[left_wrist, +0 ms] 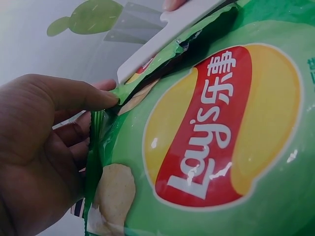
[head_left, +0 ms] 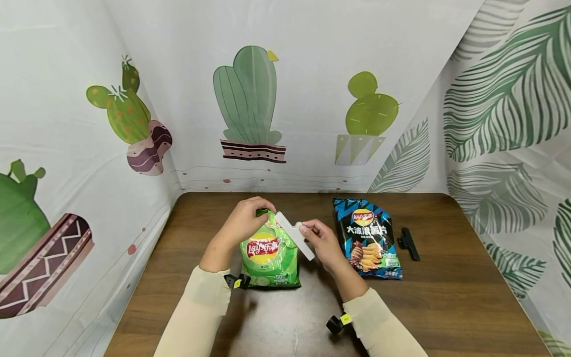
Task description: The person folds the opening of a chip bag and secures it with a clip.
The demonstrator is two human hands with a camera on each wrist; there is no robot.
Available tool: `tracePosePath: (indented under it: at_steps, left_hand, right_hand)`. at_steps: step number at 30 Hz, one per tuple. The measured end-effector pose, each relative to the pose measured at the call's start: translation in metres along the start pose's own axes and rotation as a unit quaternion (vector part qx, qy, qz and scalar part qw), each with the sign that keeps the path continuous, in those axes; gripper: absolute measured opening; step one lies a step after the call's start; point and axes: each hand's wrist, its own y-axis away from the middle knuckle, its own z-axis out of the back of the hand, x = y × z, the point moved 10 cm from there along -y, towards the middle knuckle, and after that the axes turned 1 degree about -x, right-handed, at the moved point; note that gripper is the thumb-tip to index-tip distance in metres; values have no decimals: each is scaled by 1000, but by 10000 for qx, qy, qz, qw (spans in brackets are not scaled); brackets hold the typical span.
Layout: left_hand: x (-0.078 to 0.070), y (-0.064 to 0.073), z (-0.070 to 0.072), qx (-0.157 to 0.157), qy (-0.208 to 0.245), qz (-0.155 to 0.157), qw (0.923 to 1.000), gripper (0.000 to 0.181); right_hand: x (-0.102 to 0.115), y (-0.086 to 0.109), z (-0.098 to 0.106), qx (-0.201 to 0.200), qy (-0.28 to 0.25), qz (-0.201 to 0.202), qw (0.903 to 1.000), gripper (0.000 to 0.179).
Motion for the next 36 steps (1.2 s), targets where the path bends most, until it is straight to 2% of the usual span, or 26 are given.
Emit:
tracePosePath:
  at_steps: [22,31,36]
  left_hand:
    - [1,-1,0,-74,-59,-70,9999,19]
    - [-1,0,3,-143,24,-171,9997,21]
    - [1,0,3,-184,74,-122,9997,19]
  right_hand:
    - [1,1,-7,-96,-27,-35,9999,24]
    - [0,0,-9,-89,-56,-67,9999,23]
    - [1,1,-11,-86,-102,-78,9999,23]
